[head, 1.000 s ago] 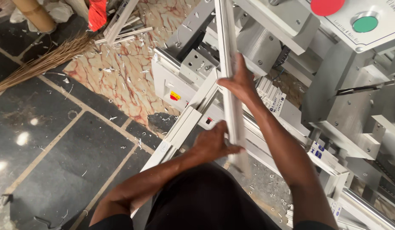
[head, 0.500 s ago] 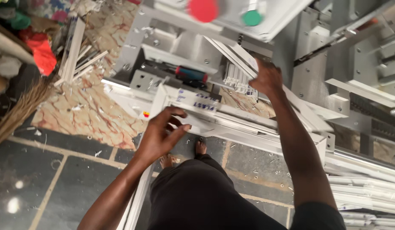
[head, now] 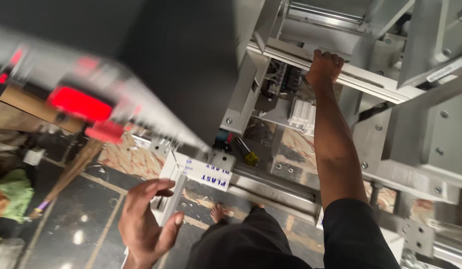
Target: The person assembles white plastic window frame profiles using a corner-cutting machine and a utility knife. They position profiles in the machine, cut corners, and then trim edges to create clean joints. The person handles multiple frame pieces and uses a knife to refine the corners.
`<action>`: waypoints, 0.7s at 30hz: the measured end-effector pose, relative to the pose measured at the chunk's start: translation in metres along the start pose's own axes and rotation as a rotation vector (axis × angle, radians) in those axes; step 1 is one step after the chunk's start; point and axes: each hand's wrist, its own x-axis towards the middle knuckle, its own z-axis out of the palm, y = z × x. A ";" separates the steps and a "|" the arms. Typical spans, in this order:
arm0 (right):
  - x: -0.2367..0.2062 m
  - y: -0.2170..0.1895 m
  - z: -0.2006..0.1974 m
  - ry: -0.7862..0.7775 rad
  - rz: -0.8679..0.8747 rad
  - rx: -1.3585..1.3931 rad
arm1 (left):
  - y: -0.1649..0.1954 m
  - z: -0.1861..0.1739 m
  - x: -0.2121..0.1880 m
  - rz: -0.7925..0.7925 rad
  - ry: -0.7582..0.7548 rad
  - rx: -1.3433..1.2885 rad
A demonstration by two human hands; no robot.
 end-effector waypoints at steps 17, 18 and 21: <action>0.036 0.042 0.077 0.004 0.041 0.166 | -0.025 0.050 0.030 0.002 0.084 0.015; 0.036 0.043 0.078 0.026 0.029 0.163 | -0.027 0.048 0.031 -0.008 0.075 -0.033; 0.033 0.047 0.083 0.019 0.051 0.178 | -0.032 0.045 0.030 0.044 0.055 0.019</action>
